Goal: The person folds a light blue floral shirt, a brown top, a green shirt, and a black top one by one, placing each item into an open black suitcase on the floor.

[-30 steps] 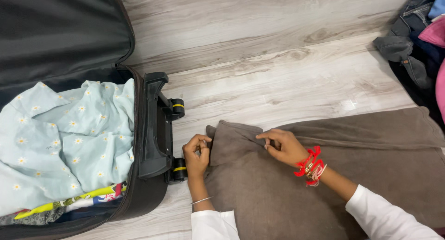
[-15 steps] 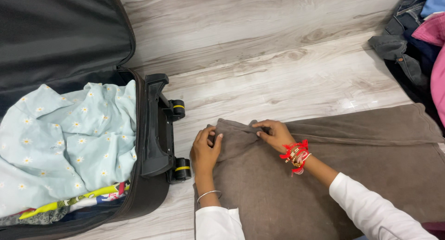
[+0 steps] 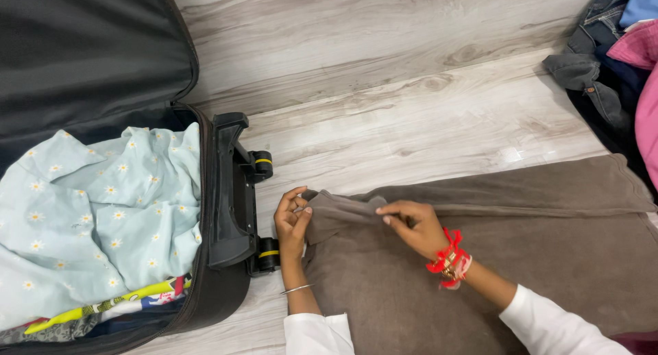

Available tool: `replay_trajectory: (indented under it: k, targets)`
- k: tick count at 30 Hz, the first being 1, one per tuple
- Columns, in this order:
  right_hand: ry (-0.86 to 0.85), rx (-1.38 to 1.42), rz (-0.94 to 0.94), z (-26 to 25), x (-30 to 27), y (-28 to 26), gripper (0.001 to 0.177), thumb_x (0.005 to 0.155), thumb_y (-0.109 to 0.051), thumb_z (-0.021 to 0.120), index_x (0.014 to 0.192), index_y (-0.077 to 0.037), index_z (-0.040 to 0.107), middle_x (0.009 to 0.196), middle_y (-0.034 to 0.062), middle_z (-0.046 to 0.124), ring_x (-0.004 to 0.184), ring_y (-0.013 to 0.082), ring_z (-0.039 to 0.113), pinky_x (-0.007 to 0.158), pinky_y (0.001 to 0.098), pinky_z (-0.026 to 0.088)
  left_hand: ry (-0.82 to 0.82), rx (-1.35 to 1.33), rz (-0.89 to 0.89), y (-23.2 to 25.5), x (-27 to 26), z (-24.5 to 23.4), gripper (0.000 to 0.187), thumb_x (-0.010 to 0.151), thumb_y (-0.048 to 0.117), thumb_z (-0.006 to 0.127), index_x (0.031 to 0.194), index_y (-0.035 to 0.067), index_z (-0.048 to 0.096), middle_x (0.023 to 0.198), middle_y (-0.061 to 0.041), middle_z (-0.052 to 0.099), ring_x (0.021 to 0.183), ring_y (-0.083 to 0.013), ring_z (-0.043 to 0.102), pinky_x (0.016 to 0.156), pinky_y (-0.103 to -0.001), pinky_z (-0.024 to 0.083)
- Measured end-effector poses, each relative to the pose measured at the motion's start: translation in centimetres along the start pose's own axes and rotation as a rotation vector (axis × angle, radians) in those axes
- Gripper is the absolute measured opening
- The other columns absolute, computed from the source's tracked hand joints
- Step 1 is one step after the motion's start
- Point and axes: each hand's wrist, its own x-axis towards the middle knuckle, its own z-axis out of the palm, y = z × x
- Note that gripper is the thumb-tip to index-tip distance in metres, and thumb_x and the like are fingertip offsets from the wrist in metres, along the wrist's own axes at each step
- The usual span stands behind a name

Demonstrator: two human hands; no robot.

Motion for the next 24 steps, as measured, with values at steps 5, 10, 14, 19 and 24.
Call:
replay_trajectory:
  k: [5, 10, 14, 19, 24]
  targets:
    - [-0.188, -0.076, 0.046, -0.3, -4.6, -0.8, 0.031, 0.085, -0.008, 0.077, 0.115, -0.014, 0.079, 0.071, -0.0021, 0.064, 0.054, 0.0047, 0.043, 0.049, 0.0249, 0.038, -0.323, -0.069, -0.165, -0.8, -0.1, -1.7, 0.034, 0.089, 0.005, 0.064, 0.122, -0.002, 0.071, 0.073, 0.003, 0.058, 0.064, -0.0031, 0.049, 0.059, -0.019, 0.039]
    - [-0.324, 0.199, 0.57, -0.9, -3.7, 0.6, 0.032, 0.092, -0.01, 0.071, 0.124, -0.01, 0.076, 0.079, -0.0063, 0.065, 0.054, 0.0051, 0.049, 0.05, 0.0244, 0.043, -0.09, 0.494, -0.371, 0.3, -0.1, 0.3, 0.04, 0.084, 0.02, 0.08, 0.12, 0.006, 0.072, 0.083, -0.002, 0.069, 0.058, -0.0092, 0.052, 0.054, -0.023, 0.044]
    - [-0.382, 0.307, 0.597, -1.6, -2.4, 0.4, 0.032, 0.093, -0.011, 0.07, 0.124, -0.005, 0.075, 0.083, -0.008, 0.069, 0.054, 0.0046, 0.052, 0.052, 0.0237, 0.046, -0.071, 0.566, -0.287, 1.6, -0.1, 1.1, 0.057, 0.074, 0.014, 0.086, 0.127, 0.01, 0.065, 0.102, 0.002, 0.071, 0.069, -0.0094, 0.062, 0.062, -0.024, 0.053]
    - [-0.315, 0.201, 0.508, -1.9, -1.0, 0.3, 0.028, 0.092, -0.01, 0.071, 0.118, -0.005, 0.078, 0.067, -0.0004, 0.064, 0.057, 0.0045, 0.052, 0.052, 0.0234, 0.045, -0.194, 0.507, -0.288, 0.6, -0.5, 0.8, 0.058, 0.076, 0.002, 0.082, 0.132, 0.009, 0.066, 0.094, -0.006, 0.074, 0.081, -0.009, 0.066, 0.076, -0.023, 0.056]
    - [-0.197, 0.256, 0.433, -1.9, 0.6, 1.9, 0.019, 0.092, -0.006, 0.068, 0.107, 0.0, 0.079, 0.075, -0.003, 0.07, 0.065, 0.0026, 0.059, 0.056, 0.0219, 0.048, 0.008, 0.449, -0.18, 1.3, -0.2, 1.4, 0.045, 0.084, -0.003, 0.076, 0.127, 0.008, 0.07, 0.097, -0.005, 0.071, 0.084, -0.0128, 0.065, 0.074, -0.029, 0.053]
